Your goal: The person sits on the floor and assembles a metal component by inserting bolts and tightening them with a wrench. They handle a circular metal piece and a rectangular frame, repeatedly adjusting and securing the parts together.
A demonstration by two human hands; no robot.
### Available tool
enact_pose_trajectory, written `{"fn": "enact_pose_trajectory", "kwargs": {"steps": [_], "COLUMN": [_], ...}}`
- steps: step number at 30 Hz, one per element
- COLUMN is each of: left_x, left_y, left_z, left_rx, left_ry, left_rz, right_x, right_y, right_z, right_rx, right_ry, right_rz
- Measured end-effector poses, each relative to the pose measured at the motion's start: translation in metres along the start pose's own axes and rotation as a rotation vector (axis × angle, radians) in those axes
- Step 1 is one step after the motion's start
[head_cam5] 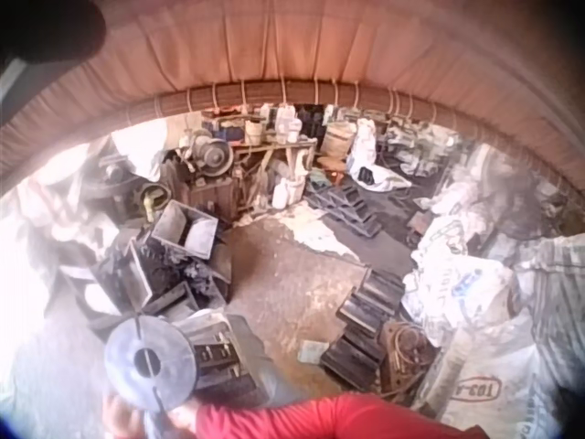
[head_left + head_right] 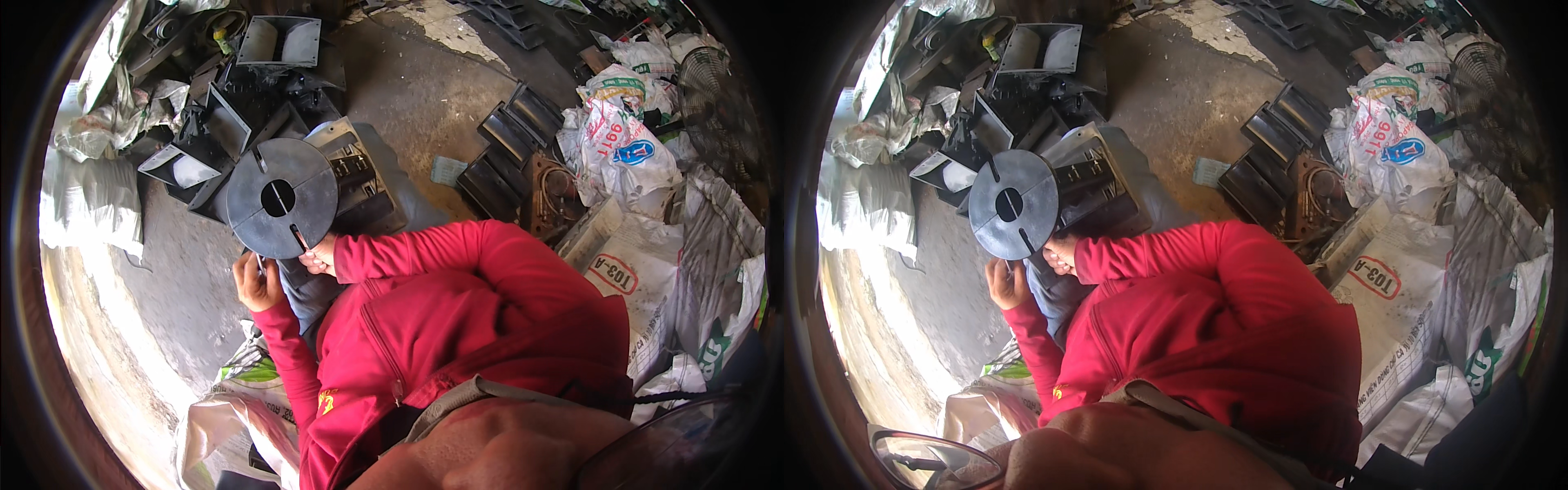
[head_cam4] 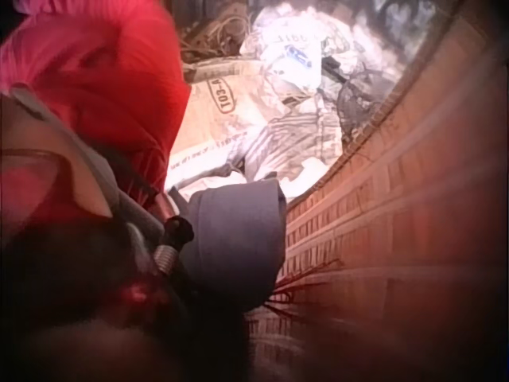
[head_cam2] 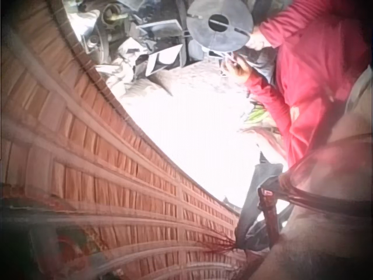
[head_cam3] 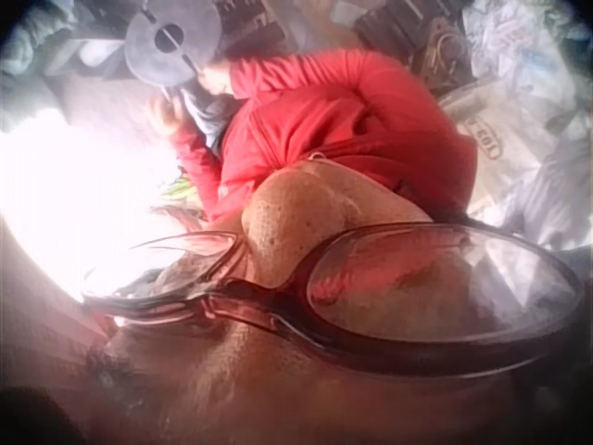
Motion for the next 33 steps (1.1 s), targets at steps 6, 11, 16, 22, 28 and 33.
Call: {"fn": "enact_pose_trajectory", "kwargs": {"steps": [6, 11, 16, 22, 28, 33], "left_x": [-0.002, -0.001, -0.002, 0.004, -0.001, 0.001], "left_y": [0.013, 0.003, 0.012, 0.006, 0.005, 0.007], "left_z": [-0.015, -0.006, -0.013, -0.014, -0.013, -0.015], "left_rx": [0.078, 0.062, 0.130, 0.075, 0.092, 0.069], "left_ry": [-0.106, 0.019, -0.108, -0.025, -0.120, -0.115], "left_rz": [-0.089, -0.011, -0.118, -0.036, -0.161, -0.115], "right_x": [0.007, 0.005, 0.011, -0.006, 0.016, 0.005], "right_y": [-0.006, -0.007, -0.012, 0.001, -0.015, -0.007], "right_z": [0.003, 0.003, 0.009, -0.002, 0.010, 0.002], "right_rx": [-0.014, -0.013, -0.008, -0.013, 0.005, -0.017], "right_ry": [-0.007, -0.035, -0.045, -0.034, -0.056, -0.078], "right_rz": [-0.035, 0.002, -0.055, 0.019, -0.033, -0.032]}}
Point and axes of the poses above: each hand's wrist, its own y-axis away from the middle knuckle, its own x-axis out of the back of the hand, z = x × y, the point moved 1 cm from there along -y, towards the middle knuckle, and after that the axes turned 13 degrees about -x, right-handed, at the moved point
